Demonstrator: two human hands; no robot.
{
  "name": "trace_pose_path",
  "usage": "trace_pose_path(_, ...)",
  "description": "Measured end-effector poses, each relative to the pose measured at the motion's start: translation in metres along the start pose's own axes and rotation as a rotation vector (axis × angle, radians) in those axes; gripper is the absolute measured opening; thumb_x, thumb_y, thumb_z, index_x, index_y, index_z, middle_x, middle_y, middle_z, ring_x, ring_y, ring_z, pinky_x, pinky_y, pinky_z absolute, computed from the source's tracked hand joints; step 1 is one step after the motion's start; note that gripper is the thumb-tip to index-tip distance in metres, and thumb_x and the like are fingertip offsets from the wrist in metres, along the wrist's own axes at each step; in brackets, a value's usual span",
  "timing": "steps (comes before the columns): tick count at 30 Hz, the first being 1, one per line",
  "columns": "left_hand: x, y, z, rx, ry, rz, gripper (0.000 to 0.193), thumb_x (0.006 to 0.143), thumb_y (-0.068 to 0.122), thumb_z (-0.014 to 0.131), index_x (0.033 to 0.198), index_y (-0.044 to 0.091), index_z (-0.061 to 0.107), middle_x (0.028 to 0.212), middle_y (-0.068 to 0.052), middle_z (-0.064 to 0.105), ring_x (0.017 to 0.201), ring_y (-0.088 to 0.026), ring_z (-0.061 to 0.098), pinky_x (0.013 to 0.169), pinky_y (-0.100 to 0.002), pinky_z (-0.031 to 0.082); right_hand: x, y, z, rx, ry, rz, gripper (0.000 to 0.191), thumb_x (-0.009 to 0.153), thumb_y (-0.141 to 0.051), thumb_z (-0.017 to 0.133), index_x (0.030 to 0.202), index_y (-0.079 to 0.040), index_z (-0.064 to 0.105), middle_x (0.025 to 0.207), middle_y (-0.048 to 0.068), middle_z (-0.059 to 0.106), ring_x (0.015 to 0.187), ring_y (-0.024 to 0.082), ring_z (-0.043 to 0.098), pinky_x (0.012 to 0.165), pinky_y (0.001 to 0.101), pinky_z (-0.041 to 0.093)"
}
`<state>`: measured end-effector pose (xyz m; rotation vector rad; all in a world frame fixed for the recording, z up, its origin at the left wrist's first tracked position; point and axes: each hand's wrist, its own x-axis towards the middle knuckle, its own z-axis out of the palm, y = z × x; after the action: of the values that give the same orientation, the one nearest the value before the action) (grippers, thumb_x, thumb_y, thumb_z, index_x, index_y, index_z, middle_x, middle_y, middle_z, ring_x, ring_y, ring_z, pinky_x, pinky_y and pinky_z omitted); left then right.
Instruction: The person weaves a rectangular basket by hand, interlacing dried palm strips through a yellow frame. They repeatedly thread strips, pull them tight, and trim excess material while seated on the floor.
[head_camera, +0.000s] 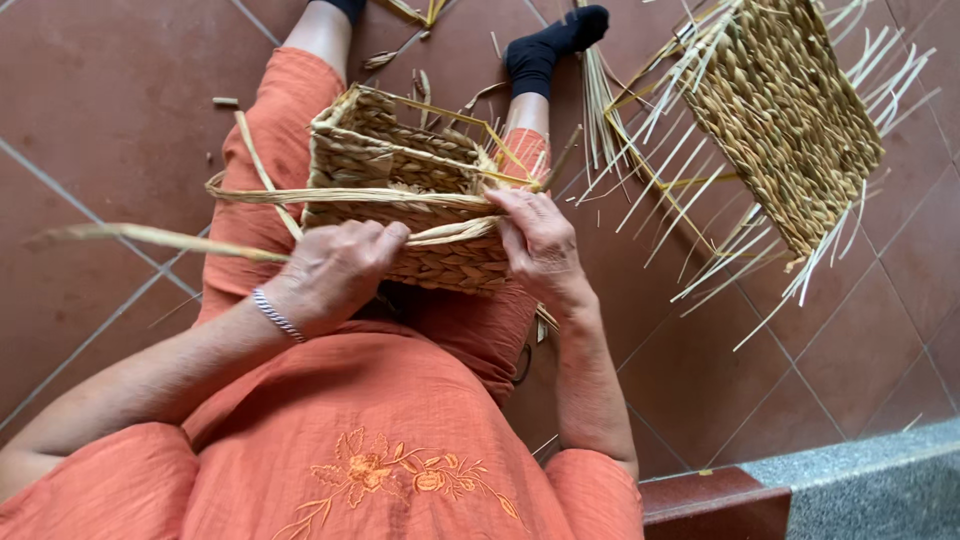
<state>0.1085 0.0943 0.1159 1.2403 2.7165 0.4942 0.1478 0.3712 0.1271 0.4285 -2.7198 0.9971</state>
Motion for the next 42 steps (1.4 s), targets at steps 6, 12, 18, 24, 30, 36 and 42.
trace_pose_path(6,-0.024,-0.031,-0.077,0.288,0.149,0.020,0.022,0.089,0.010,0.065,0.110,0.007,0.067,0.088,-0.006,0.065,0.079,-0.022,0.066,0.070,-0.039,0.055,0.005,-0.008,0.011,-0.096,0.022,-0.037,0.043,0.077,0.006,0.073,0.116,-0.012,0.073,0.112,0.005,0.069,0.100,0.027,0.062,0.092,0.0389,0.054)
trace_pose_path(12,-0.001,-0.050,-0.118,0.710,0.291,0.041,0.011,0.084,0.022,0.072,0.079,0.015,0.066,0.091,0.000,0.060,0.092,-0.018,0.065,0.085,-0.040,0.054,-0.010,-0.010,0.021,-0.098,0.140,-0.009,0.026,0.085,-0.003,0.082,0.105,-0.009,0.068,0.118,0.005,0.071,0.102,0.027,0.065,0.092,0.0383,0.054)
trace_pose_path(18,0.054,-0.043,-0.099,0.136,0.623,0.370,0.022,0.092,-0.002,0.075,0.114,-0.001,0.074,0.107,-0.012,0.056,0.094,-0.023,0.060,0.076,-0.034,0.055,-0.022,-0.014,0.019,-0.051,0.159,-0.008,0.028,0.083,-0.008,0.085,0.103,-0.009,0.067,0.129,0.006,0.071,0.105,0.027,0.067,0.094,0.0376,0.056)
trace_pose_path(24,0.089,0.001,-0.021,-0.521,0.393,0.614,0.043,0.088,0.016,0.075,0.127,0.004,0.065,0.123,-0.019,0.057,0.109,-0.030,0.064,0.093,-0.038,0.059,-0.030,-0.017,0.015,-0.063,0.187,-0.018,0.031,0.076,0.000,0.079,0.105,-0.008,0.073,0.137,0.011,0.066,0.108,0.030,0.068,0.097,0.0379,0.057)
trace_pose_path(30,0.087,-0.002,0.016,-0.233,0.346,0.587,0.040,0.089,0.025,0.071,0.125,0.007,0.068,0.139,-0.012,0.060,0.131,-0.029,0.058,0.114,-0.046,0.044,-0.029,-0.023,0.017,-0.070,0.193,0.042,0.024,0.081,-0.001,0.080,0.103,-0.006,0.073,0.144,0.017,0.059,0.108,0.026,0.068,0.095,0.0361,0.058)
trace_pose_path(36,0.083,0.006,0.018,-0.082,0.250,0.561,0.049,0.076,0.026,0.072,0.122,0.008,0.070,0.134,-0.009,0.063,0.130,-0.026,0.055,0.110,-0.048,0.034,-0.026,-0.027,0.023,-0.279,0.156,-0.018,0.023,0.077,-0.005,0.079,0.098,-0.001,0.068,0.145,0.016,0.060,0.109,0.030,0.063,0.095,0.0393,0.055)
trace_pose_path(42,0.138,-0.042,-0.003,-0.490,0.111,0.406,0.030,0.088,0.001,0.061,0.113,0.012,0.075,0.107,-0.012,0.075,0.102,-0.031,0.073,0.093,-0.043,0.059,-0.025,-0.027,0.033,-0.290,0.163,0.007,0.021,0.076,-0.007,0.076,0.092,-0.004,0.065,0.145,0.016,0.061,0.106,0.030,0.060,0.096,0.0429,0.049)
